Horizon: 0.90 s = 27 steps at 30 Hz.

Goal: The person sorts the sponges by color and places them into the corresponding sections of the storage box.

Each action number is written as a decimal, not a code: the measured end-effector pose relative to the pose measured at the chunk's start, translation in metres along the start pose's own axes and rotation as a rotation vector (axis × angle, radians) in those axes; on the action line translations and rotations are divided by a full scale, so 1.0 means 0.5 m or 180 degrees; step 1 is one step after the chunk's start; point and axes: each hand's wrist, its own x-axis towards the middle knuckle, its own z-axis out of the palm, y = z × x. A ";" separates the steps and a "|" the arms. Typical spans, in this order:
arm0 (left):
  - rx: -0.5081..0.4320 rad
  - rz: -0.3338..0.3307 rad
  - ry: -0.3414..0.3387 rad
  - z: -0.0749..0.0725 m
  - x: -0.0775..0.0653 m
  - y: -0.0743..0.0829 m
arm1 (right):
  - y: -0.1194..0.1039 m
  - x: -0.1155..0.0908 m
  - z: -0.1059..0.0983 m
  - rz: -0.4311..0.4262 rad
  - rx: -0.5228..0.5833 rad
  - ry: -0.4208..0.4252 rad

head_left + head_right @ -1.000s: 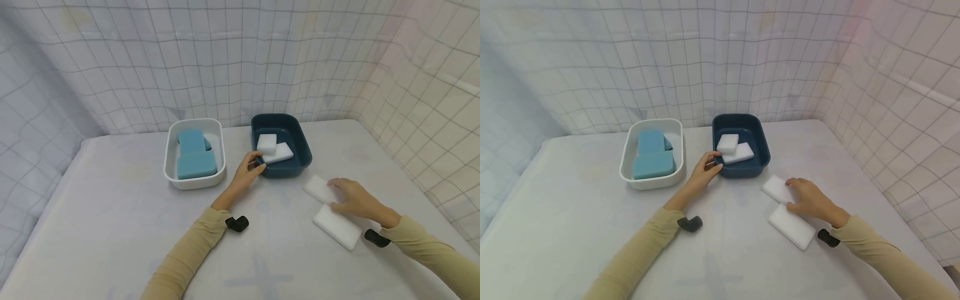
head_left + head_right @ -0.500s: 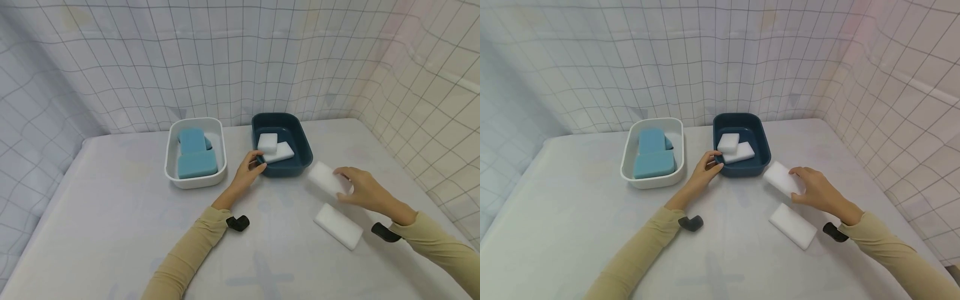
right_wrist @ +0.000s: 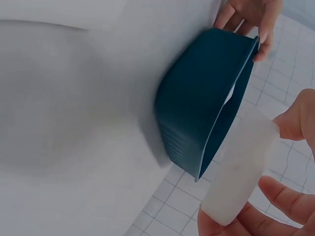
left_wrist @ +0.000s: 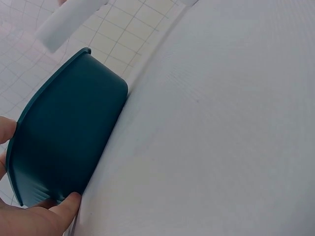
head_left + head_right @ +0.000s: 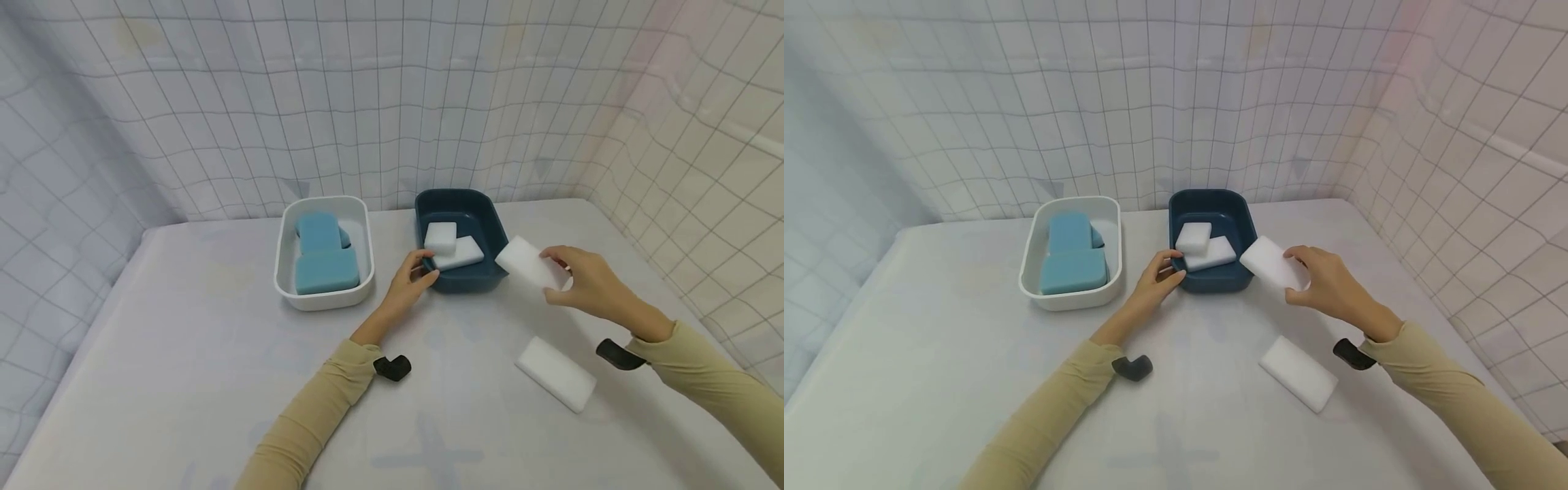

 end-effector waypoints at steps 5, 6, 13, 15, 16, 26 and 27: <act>-0.0026 0.0018 -0.0018 0.000 -0.001 -0.002 | -0.002 0.053 0.010 0.0167 0.0058 -0.0049; -0.0037 0.0028 -0.0018 0.000 -0.001 -0.002 | -0.003 0.063 0.012 0.0214 0.0063 -0.0079; -0.0120 0.0014 -0.0029 -0.001 -0.003 -0.002 | -0.006 0.124 0.037 0.0507 0.0137 -0.0269; -0.0106 0.0028 -0.0019 -0.001 -0.003 -0.002 | -0.004 0.138 0.046 0.0564 0.0159 -0.0316; -0.0097 0.0035 -0.0010 -0.001 -0.003 -0.002 | -0.003 0.145 0.052 0.0591 0.0167 -0.0340; -0.0084 -0.0001 -0.0009 0.000 -0.002 -0.004 | 0.013 0.215 0.091 0.0836 0.0169 -0.0625; -0.0084 0.0004 -0.0025 0.000 -0.001 -0.004 | 0.014 0.221 0.091 0.0886 0.0171 -0.0654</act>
